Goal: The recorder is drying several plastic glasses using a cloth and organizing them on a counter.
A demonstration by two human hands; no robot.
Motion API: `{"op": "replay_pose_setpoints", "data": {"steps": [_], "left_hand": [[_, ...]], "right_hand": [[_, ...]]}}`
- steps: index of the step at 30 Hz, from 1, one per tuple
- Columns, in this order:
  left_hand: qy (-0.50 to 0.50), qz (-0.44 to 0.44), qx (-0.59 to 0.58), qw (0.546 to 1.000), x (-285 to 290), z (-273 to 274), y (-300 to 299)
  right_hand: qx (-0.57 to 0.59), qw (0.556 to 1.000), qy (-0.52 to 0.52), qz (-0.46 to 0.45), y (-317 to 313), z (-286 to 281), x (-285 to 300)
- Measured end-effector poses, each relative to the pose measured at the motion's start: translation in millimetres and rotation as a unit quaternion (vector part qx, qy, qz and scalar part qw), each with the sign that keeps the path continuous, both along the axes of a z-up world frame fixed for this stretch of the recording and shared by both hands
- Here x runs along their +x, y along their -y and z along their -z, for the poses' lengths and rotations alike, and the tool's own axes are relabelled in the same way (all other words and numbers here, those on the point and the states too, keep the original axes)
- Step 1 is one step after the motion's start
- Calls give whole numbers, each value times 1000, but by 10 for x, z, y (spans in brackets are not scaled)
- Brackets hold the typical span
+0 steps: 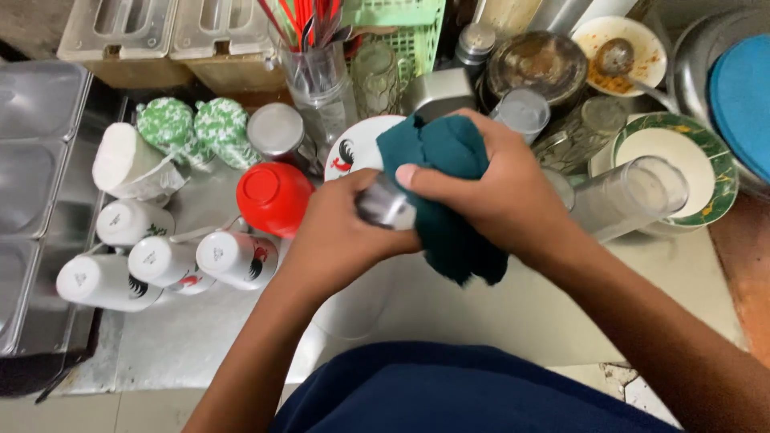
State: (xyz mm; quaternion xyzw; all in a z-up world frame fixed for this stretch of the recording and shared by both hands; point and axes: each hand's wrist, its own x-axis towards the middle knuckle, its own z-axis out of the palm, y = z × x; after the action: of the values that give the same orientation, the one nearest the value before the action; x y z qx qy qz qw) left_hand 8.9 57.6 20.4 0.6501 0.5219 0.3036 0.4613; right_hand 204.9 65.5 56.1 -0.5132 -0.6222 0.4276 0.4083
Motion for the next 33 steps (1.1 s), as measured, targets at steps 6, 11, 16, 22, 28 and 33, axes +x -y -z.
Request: {"op": "replay_pose_setpoints", "data": {"steps": [6,11,16,22,28,33], "left_hand": [[381,-233,-237,863,-248,179,-120],[420,-288,-261,820,-274,269,-43],[503,-352,-252,748,-470,547,10],[567,-400,-289,660,-451,332,247],[581,-305,-313,687,-359,311,277],[549,-265,-248,753,-241,185,145]], "right_hand": [[-190,979,-67,-5,177,44,-4],[-92,995,-38,15,309,26,-96],[-61,996,-55,31,370,-28,-111],[-221,971,-81,48,570,156,-222],[94,972,-5,-214,672,192,-405],[231,917,196,-257,587,213,-581]]}}
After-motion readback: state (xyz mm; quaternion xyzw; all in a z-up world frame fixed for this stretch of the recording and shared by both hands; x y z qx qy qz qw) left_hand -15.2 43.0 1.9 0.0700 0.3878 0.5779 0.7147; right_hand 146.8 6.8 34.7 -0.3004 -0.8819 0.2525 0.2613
